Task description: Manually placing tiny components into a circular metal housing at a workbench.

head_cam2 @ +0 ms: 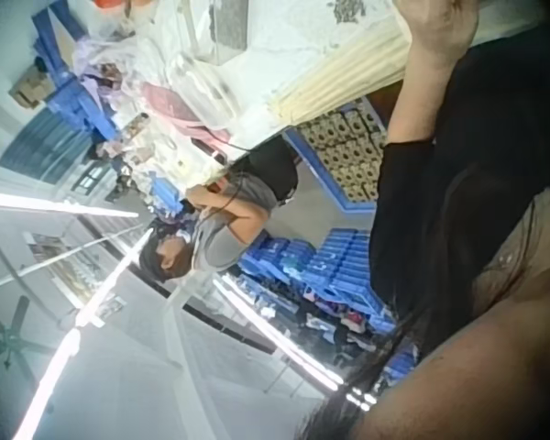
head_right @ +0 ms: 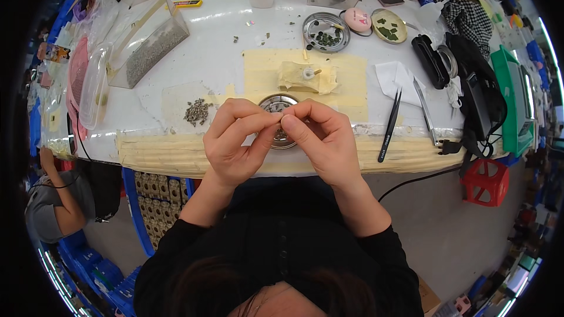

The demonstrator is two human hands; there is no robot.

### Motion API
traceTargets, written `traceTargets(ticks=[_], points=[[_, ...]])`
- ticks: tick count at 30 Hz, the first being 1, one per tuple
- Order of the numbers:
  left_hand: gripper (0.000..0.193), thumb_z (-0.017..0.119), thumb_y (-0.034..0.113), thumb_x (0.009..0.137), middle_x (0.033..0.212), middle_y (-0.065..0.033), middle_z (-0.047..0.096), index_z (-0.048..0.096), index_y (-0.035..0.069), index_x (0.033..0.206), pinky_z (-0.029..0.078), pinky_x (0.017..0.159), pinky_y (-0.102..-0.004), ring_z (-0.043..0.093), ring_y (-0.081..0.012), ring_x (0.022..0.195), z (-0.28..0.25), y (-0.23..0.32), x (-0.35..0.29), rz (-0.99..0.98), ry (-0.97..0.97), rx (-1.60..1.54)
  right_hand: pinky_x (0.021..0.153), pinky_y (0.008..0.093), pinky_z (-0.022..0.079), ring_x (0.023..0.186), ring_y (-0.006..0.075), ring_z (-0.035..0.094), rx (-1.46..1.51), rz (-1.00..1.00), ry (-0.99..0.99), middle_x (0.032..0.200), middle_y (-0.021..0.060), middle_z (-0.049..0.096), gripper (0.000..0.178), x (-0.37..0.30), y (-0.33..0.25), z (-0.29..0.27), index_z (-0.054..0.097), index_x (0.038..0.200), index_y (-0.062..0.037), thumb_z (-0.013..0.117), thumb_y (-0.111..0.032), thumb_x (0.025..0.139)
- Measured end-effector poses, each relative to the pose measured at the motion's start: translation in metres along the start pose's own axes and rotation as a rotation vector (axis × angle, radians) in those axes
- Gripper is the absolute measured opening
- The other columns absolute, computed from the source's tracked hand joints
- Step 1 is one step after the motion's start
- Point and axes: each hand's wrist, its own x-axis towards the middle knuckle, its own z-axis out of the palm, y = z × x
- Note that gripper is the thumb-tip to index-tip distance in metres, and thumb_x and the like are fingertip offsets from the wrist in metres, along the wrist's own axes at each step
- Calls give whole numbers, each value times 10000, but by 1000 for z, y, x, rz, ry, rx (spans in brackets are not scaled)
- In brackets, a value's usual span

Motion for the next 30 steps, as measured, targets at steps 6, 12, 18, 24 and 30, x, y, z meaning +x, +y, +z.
traceTargets(ticks=[6,12,18,24,30], points=[[255,763,-69,695,813,-61,603,720,11,933,469,601,-300,585,-207,718,0,0,0,5,-9,-14,741,202,460,813,41,560,5,-15,-7,882,-11,632,106,0,0,-4,633,989,13,663,-71,932],[244,755,-66,696,823,-73,607,705,13,921,474,597,-307,587,-215,719,1,0,-2,-55,-19,8,657,249,463,733,135,586,-624,-489,180,831,31,642,123,2,-2,5,672,904,-12,749,-10,808],[206,731,-64,723,831,-87,617,688,14,909,479,599,-304,599,-230,721,0,0,-3,-136,-36,20,590,294,449,700,205,586,-1066,-954,222,807,48,636,245,6,-1,15,722,911,-49,798,8,686],[182,731,-58,739,836,-90,621,700,12,904,480,597,-293,599,-206,718,-1,0,-2,-185,22,-64,604,283,452,706,191,578,-1035,-889,238,828,55,640,252,7,3,9,729,956,-37,780,12,715],[199,739,-59,738,828,-85,612,707,12,920,475,589,-285,589,-199,702,-3,0,-1,-91,-20,-75,634,261,455,730,157,576,-505,-398,140,839,82,640,102,1,8,5,707,897,-5,740,-15,801]])
